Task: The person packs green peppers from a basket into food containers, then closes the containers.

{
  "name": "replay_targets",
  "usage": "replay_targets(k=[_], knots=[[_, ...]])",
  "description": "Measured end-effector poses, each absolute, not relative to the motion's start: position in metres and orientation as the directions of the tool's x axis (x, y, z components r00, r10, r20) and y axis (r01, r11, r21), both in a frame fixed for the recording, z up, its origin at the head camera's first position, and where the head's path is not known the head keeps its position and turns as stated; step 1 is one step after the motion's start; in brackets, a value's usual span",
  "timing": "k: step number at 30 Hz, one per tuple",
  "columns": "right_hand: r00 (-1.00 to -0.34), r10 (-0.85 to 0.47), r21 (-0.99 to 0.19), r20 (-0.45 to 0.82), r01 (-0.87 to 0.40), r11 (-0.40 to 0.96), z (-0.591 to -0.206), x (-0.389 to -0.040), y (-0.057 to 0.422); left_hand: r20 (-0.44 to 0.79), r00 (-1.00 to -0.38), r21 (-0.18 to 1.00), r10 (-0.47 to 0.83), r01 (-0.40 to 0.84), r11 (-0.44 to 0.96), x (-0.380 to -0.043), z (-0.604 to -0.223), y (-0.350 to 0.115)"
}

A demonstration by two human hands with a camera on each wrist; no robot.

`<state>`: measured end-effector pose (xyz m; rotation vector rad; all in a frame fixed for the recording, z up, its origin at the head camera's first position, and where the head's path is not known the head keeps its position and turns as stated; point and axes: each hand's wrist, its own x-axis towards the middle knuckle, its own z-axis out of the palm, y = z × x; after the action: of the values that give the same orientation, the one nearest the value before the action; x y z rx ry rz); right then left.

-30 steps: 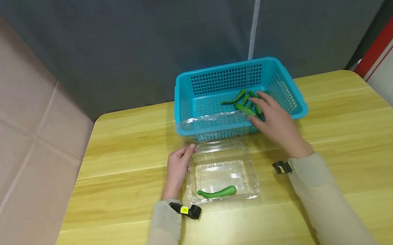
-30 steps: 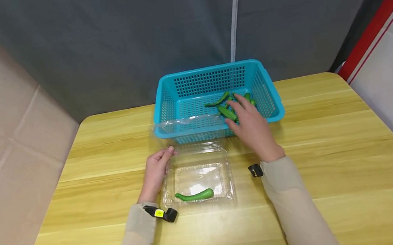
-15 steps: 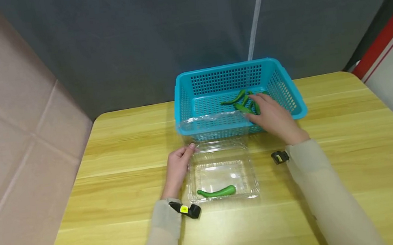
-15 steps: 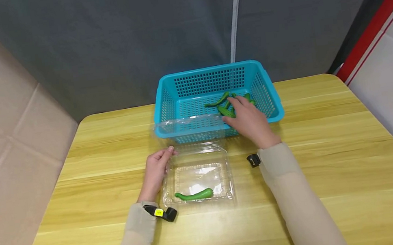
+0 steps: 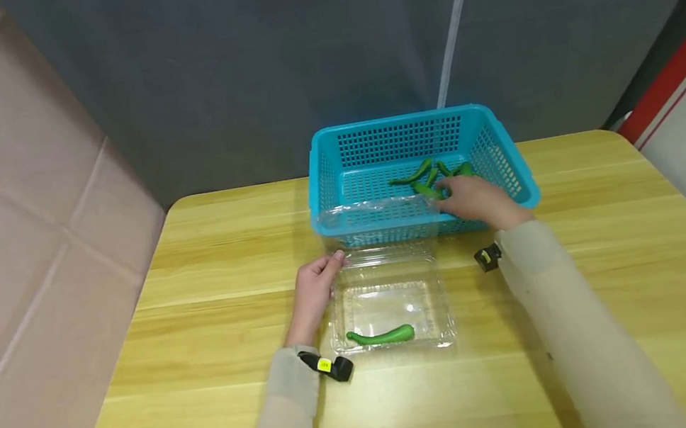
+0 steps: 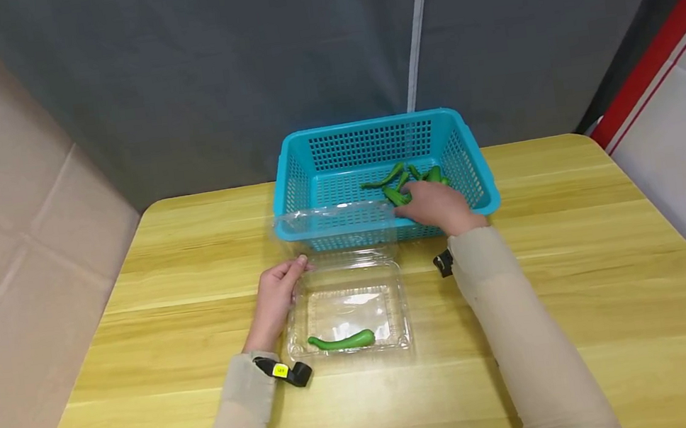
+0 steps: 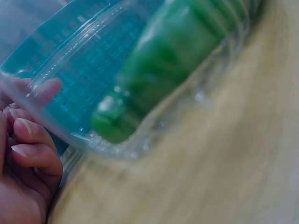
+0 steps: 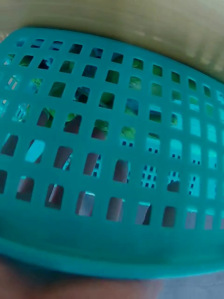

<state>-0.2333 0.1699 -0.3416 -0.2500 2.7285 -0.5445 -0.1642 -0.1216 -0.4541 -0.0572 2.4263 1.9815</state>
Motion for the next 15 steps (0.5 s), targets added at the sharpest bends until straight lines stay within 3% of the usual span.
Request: replay_targets(k=[8, 15], knots=[[-0.880, -0.282, -0.389, -0.382, -0.124, 0.913, -0.345, -0.246, 0.169, -0.063, -0.998, 0.978, -0.011, -0.064, 0.196, -0.162, -0.448, -0.123], [-0.889, -0.262, -0.358, -0.376, -0.122, 0.926, -0.343, -0.252, 0.166, -0.050, -0.999, 0.980, 0.003, -0.048, 0.193, -0.152, -0.426, -0.118]])
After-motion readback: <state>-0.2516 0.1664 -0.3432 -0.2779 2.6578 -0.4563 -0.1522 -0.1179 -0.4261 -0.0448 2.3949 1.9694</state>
